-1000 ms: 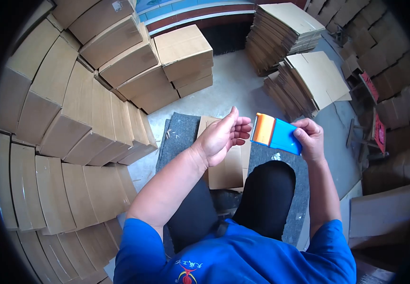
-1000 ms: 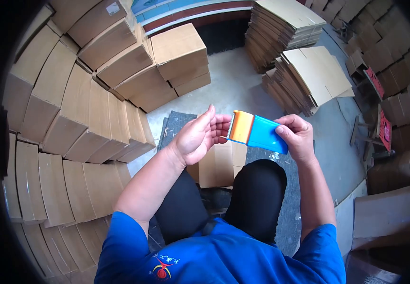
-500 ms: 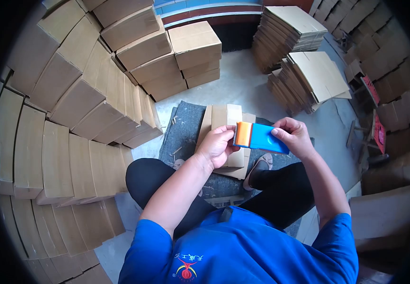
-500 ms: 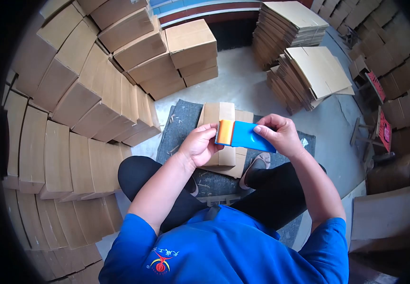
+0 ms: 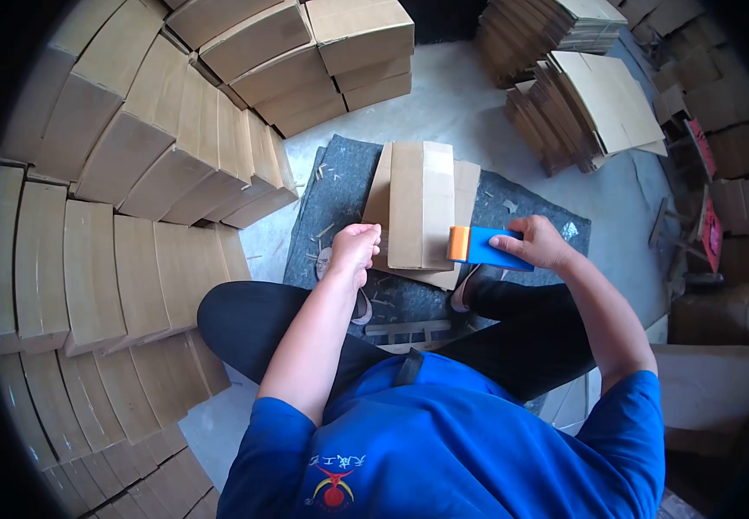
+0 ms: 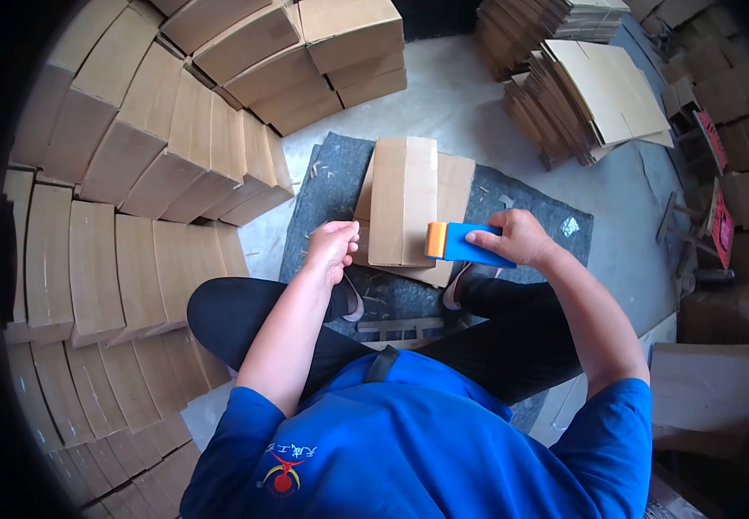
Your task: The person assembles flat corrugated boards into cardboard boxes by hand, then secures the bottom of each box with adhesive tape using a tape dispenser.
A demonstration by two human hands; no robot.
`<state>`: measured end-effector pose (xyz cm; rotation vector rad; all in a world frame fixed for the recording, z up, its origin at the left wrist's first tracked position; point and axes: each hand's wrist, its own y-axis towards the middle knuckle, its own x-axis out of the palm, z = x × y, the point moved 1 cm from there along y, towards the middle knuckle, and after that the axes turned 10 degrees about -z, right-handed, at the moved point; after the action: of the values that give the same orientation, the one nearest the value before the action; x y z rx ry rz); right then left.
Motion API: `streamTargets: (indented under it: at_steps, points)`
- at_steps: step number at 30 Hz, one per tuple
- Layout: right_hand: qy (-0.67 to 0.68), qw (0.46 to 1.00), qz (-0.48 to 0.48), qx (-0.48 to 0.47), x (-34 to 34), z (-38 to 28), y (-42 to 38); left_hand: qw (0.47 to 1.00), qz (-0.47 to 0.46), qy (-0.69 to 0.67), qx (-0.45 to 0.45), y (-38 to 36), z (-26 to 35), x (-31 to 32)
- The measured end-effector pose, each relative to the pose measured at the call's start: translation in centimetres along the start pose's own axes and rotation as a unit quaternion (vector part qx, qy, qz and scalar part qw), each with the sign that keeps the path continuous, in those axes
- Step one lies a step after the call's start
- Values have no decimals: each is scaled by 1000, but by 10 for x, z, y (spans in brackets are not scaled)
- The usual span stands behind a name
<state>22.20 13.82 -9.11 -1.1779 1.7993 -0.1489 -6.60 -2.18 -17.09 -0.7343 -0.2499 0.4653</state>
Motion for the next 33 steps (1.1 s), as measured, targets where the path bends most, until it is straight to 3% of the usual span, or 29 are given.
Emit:
streamTargets:
  at_steps: [7,11,17,19,20,21,22,23,24,26,27,33]
  points:
    - [28,999,-39,8,23,19,21,998,45,-28,17,35,-45,-1]
    - [52,998,-38,3,28,29,25,981,46,-175,71,50,-79,17]
    - [67,997,-46,6,29,33,29,966,85,-146,-194,31,-86,24]
    - [85,995,-56,16,31,34,27,984,161,-72,-26,75,-136,12]
    - [72,996,-58,14,31,37,29,964,250,65,65,45,-98,25]
    - [60,996,-60,11,32,38,30,933,227,175,217,39,-83,22]
    - [61,996,-60,13,32,39,30,868,195,277,362,32,-71,19]
    - [69,996,-53,10,32,39,30,815,124,381,420,8,-45,25]
    - [76,996,-46,7,32,38,30,770,40,482,416,-3,-35,31]
    - [74,996,-53,6,29,35,30,686,-20,609,397,-21,-25,53]
    - [70,996,-59,5,28,34,31,674,-67,659,326,-21,-27,58]
    - [54,997,-43,-25,12,19,18,646,-31,708,283,-13,-40,68]
